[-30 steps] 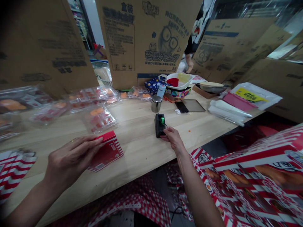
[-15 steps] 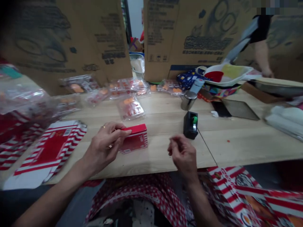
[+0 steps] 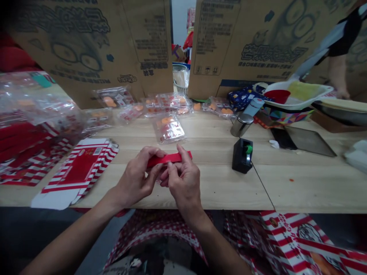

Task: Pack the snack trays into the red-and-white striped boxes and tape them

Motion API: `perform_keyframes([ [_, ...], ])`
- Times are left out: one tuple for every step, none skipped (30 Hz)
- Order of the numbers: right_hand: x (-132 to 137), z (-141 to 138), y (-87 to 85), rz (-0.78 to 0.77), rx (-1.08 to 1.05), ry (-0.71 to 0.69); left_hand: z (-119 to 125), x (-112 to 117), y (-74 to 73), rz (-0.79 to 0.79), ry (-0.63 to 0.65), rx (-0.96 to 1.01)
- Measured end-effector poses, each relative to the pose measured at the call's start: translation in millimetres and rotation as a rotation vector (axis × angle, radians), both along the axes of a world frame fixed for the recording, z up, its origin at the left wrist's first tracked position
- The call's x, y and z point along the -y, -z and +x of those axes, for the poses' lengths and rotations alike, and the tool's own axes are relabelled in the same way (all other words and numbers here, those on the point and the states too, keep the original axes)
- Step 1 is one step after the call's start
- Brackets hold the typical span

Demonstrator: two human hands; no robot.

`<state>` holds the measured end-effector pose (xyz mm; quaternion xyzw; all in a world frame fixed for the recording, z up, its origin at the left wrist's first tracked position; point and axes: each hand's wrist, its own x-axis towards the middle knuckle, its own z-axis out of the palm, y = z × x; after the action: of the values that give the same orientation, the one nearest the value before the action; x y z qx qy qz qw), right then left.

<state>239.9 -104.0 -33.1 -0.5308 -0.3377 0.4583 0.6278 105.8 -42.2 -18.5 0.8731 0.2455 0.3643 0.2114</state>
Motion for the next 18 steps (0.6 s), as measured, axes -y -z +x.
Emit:
perform_keyframes([
  [0,0,1.2,-0.001,0.002,0.003,0,-1,-1.9,0.025,0.032,-0.021],
  [0,-1,2.3,0.002,0.008,0.009,0,-2,-4.0,0.035,0.063,-0.037],
  [0,-1,3.3,0.011,0.017,0.017,1,-3,-6.2,0.024,0.089,-0.047],
  [0,-2,4.3,0.022,0.029,0.027,2,-4,-8.3,-0.004,0.101,-0.052],
  [0,-3,5.4,0.036,0.042,0.038,3,-6,-10.4,-0.042,0.093,-0.05],
  [0,-4,6.8,0.051,0.056,0.048,4,-7,-12.5,-0.082,0.067,-0.043],
  [0,-5,8.5,0.066,0.071,0.058,6,-9,-14.6,-0.122,0.035,-0.039],
  [-1,-5,10.4,0.078,0.087,0.067,7,-11,-16.7,-0.163,0.004,-0.041],
  [-1,-6,12.4,0.087,0.105,0.073,8,-13,-18.6,-0.202,-0.019,-0.05],
  [-2,-6,14.6,0.093,0.124,0.077,10,-15,-20.2,-0.233,-0.032,-0.065],
  [-3,-6,17.0,0.097,0.141,0.079,10,-16,-21.1,-0.246,-0.033,-0.088],
  [-4,-6,19.5,0.097,0.157,0.077,11,-18,-21.1,-0.23,-0.028,-0.118],
  [-4,-6,22.2,0.097,0.173,0.075,12,-20,-20.2,-0.177,-0.026,-0.156],
  [-3,-5,25.1,0.097,0.19,0.069,12,-21,-18.3,-0.084,-0.031,-0.199],
  [0,-4,28.3,0.098,0.204,0.06,13,-22,-15.8,0.028,-0.04,-0.249],
  [4,-3,31.9,0.096,0.217,0.053,14,-22,-13.4,0.139,-0.05,-0.304],
  [11,-2,35.8,0.087,0.233,0.057,15,-22,-11.9,0.227,-0.056,-0.358],
  [21,-1,40.2,0.069,0.251,0.075,15,-20,-12.0,0.28,-0.058,-0.403],
])
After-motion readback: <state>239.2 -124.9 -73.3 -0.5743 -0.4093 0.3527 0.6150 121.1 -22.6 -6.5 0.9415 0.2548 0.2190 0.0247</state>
